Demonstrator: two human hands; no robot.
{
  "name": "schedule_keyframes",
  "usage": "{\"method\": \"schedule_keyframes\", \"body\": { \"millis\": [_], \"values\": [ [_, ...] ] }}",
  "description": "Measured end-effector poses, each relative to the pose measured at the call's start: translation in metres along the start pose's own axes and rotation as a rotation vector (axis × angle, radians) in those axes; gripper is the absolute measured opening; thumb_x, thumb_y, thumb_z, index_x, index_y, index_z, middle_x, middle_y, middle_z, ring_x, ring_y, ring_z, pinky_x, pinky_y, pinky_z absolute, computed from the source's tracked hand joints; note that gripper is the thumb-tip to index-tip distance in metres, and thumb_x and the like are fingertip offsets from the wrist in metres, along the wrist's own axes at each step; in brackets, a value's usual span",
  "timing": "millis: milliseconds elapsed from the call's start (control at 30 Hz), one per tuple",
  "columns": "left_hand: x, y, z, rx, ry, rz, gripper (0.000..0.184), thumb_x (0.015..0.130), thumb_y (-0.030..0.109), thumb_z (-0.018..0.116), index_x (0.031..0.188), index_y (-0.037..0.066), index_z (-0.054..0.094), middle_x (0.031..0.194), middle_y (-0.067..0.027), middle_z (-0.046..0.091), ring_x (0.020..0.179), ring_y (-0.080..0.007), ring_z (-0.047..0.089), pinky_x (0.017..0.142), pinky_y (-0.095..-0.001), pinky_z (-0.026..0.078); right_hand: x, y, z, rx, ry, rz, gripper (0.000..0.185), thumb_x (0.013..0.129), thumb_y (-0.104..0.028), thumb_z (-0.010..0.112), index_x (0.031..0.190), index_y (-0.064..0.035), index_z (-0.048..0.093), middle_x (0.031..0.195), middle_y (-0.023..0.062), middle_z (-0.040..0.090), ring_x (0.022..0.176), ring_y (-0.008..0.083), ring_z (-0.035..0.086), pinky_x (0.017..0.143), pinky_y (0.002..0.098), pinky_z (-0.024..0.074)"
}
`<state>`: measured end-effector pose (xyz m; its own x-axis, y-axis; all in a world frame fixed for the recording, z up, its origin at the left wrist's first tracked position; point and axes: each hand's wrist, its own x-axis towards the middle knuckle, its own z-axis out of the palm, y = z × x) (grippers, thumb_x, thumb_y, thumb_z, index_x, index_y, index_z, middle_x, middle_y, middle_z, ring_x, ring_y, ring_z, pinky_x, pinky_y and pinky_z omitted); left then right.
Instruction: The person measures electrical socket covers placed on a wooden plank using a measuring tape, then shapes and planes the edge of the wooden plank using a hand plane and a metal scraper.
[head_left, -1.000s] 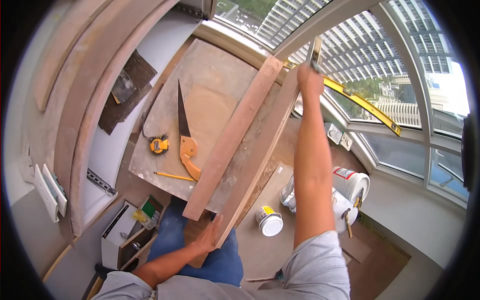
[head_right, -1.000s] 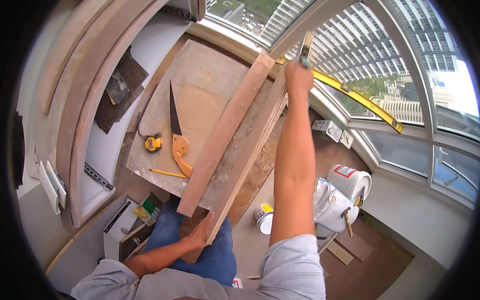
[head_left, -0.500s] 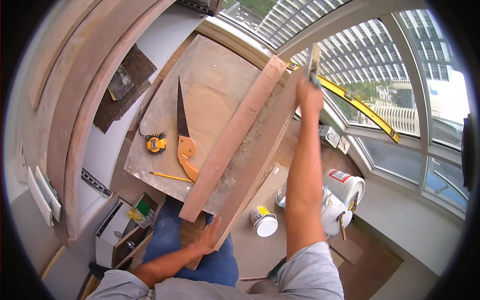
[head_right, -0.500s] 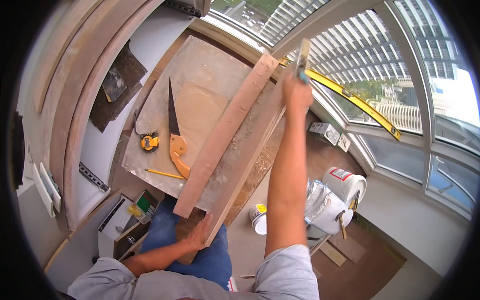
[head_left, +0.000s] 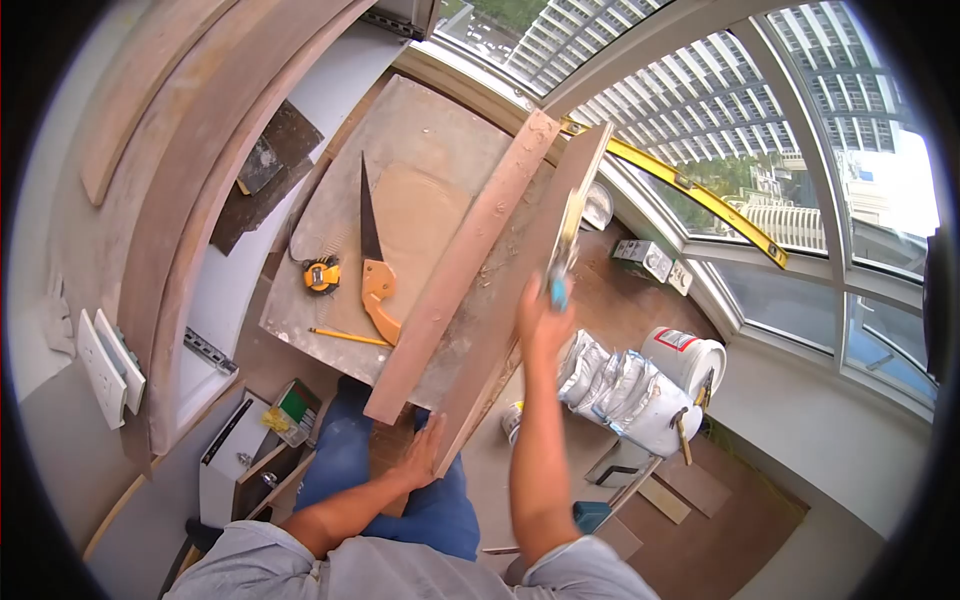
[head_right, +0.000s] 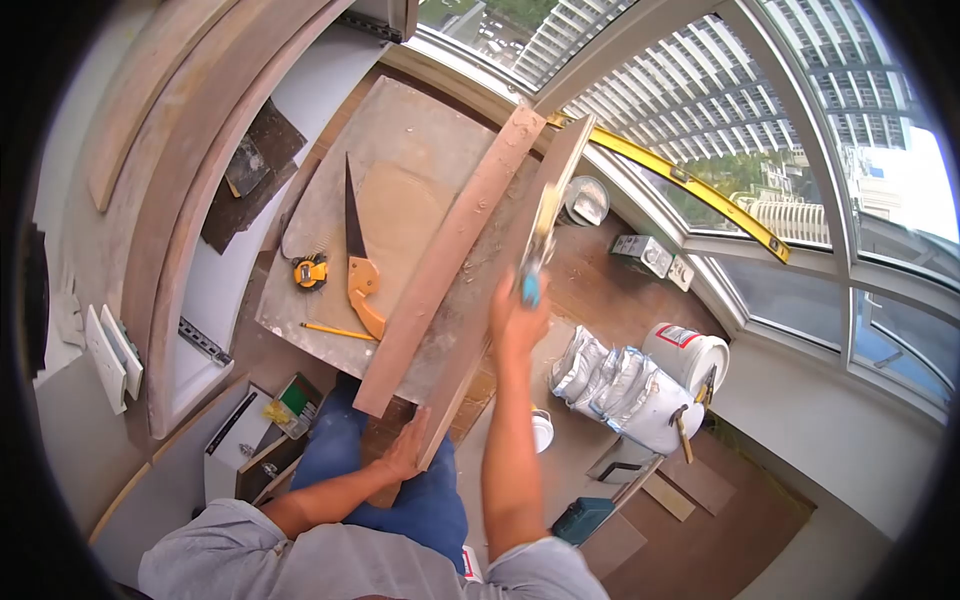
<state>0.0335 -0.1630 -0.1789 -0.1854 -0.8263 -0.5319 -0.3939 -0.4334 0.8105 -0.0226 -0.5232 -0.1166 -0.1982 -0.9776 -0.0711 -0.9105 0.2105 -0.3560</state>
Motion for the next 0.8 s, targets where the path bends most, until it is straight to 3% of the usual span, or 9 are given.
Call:
{"method": "schedule_keyframes", "body": {
  "millis": [100,233,333,433,467,533,667,700,800],
  "values": [
    [0.004,-0.002,0.003,-0.001,0.0,-0.006,0.125,0.07,0.013,0.086,0.162,0.009,0.001,0.164,-0.0297,0.012,0.14,-0.0518,0.032,0.117,-0.0498,0.033,-0.002,0.001,-0.003,-0.007,-0.009,-0.002,0.046,0.091,-0.038,0.065,0.125,-0.0079,0.058,0.092,0.0301,0.071,0.087,0.0517,0.068,0.081,0.0565,0.0552],
    [0.005,-0.006,0.01,-0.023,0.018,0.009,0.125,0.07,0.016,0.086,0.162,0.009,0.002,0.165,-0.0281,0.012,0.142,-0.051,0.032,0.117,-0.0507,0.032,0.17,-0.038,0.019,-0.146,-0.04,-0.025,0.06,0.093,-0.056,0.049,0.115,-0.004,0.069,0.113,0.0346,0.066,0.107,0.0492,0.065,0.095,0.053,0.0521],
    [0.004,-0.009,0.012,-0.04,0.021,0.02,0.123,0.071,0.018,0.086,0.162,0.008,0.003,0.165,-0.0275,0.012,0.144,-0.0498,0.029,0.118,-0.0504,0.031,0.257,-0.084,0.022,-0.125,0.023,-0.021,0.066,0.09,-0.057,0.048,0.119,-0.0018,0.069,0.118,0.0347,0.064,0.113,0.0487,0.063,0.099,0.0514,0.0502],
    [0.004,-0.008,0.018,-0.036,0.033,0.014,0.121,0.072,0.019,0.085,0.162,0.007,0.004,0.164,-0.0282,0.014,0.147,-0.0492,0.025,0.119,-0.0496,0.028,0.291,-0.1,0.014,-0.078,0.088,-0.068,0.059,0.089,-0.05,0.056,0.113,0.0023,0.071,0.115,0.0294,0.069,0.111,0.0462,0.065,0.096,0.0509,0.0518],
    [0.005,-0.009,0.014,-0.08,0.057,0.106,0.12,0.074,0.021,0.083,0.162,0.006,0.004,0.163,-0.0295,0.017,0.147,-0.0499,0.024,0.12,-0.0493,0.026,0.296,-0.104,0.01,-0.082,0.026,-0.108,0.063,0.089,-0.051,0.053,0.117,0.0028,0.069,0.119,0.031,0.066,0.114,0.046,0.064,0.099,0.0506,0.0502],
    [-0.003,-0.019,0.021,-0.069,0.089,0.127,0.119,0.074,0.021,0.083,0.162,0.006,0.005,0.163,-0.0304,0.018,0.147,-0.0503,0.024,0.12,-0.0496,0.026,0.288,-0.082,0.016,-0.092,-0.103,-0.068,0.067,0.089,-0.054,0.049,0.122,0.0011,0.068,0.123,0.0317,0.065,0.116,0.0452,0.063,0.101,0.05,0.0491],
    [0.006,-0.013,0.026,-0.054,0.13,0.111,0.114,0.076,0.02,0.081,0.161,0.005,0.005,0.161,-0.0332,0.018,0.146,-0.0512,0.025,0.119,-0.0497,0.027,0.208,-0.057,0.01,-0.083,-0.04,-0.032,0.064,0.09,-0.057,0.051,0.116,-0.0018,0.07,0.114,0.0321,0.067,0.11,0.0469,0.065,0.096,0.0504,0.0522],
    [0.004,-0.012,0.026,-0.05,0.125,0.077,0.113,0.077,0.02,0.08,0.161,0.005,0.005,0.161,-0.0336,0.017,0.146,-0.0512,0.026,0.119,-0.0494,0.027,0.18,-0.036,0.022,-0.095,0.076,-0.117,0.052,0.091,-0.05,0.059,0.108,-0.0015,0.068,0.1,0.0299,0.071,0.096,0.0479,0.069,0.085,0.0545,0.055],
    [0.004,-0.007,0.021,-0.041,0.077,0.054,0.115,0.076,0.014,0.081,0.161,0.004,0.004,0.162,-0.0332,0.017,0.146,-0.0509,0.025,0.12,-0.0489,0.027,0.035,0.001,0.002,0.087,0.112,-0.146,0.034,0.089,-0.036,0.065,0.108,-0.0082,0.06,0.083,0.0267,0.068,0.081,0.0507,0.066,0.074,0.058,0.0534]
  ]
}}
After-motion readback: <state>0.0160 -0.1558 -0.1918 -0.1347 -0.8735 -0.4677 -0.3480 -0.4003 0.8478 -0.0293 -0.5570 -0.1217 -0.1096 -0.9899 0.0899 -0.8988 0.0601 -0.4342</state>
